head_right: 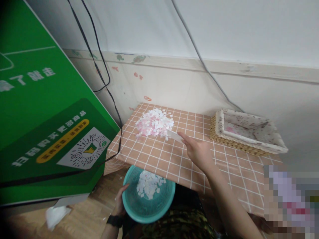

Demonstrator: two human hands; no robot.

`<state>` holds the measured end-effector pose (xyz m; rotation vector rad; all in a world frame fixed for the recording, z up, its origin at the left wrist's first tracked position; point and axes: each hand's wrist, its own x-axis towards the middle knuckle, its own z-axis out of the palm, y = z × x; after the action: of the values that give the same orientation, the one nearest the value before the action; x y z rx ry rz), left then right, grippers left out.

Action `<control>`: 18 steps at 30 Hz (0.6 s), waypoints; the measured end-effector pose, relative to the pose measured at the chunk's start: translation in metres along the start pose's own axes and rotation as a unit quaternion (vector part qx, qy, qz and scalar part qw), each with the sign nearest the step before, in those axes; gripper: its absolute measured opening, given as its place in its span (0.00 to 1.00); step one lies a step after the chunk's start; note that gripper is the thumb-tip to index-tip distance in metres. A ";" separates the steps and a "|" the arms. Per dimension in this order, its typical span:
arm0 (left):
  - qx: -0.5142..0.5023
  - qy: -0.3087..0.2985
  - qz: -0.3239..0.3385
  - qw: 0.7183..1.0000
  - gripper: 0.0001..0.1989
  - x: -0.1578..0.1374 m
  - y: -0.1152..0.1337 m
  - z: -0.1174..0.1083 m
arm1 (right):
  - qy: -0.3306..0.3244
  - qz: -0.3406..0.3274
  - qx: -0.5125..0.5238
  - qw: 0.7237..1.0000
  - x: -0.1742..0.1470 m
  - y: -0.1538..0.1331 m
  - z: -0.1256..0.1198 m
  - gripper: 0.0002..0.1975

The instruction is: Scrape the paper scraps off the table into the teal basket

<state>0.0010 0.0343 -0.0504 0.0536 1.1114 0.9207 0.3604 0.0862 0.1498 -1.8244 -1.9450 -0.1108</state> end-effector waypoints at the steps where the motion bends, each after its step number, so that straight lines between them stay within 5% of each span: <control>1: 0.001 -0.003 -0.001 1.000 0.16 0.000 0.000 0.000 | -0.004 -0.005 0.008 1.000 0.001 -0.001 -0.001 0.19; 18: 0.015 -0.016 0.000 1.000 0.15 -0.004 0.001 0.002 | -0.080 -0.069 0.051 0.993 0.017 -0.003 -0.011 0.19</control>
<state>0.0017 0.0329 -0.0462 0.0917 1.0959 0.9009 0.3608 0.0976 0.1664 -1.6788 -2.1446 0.0922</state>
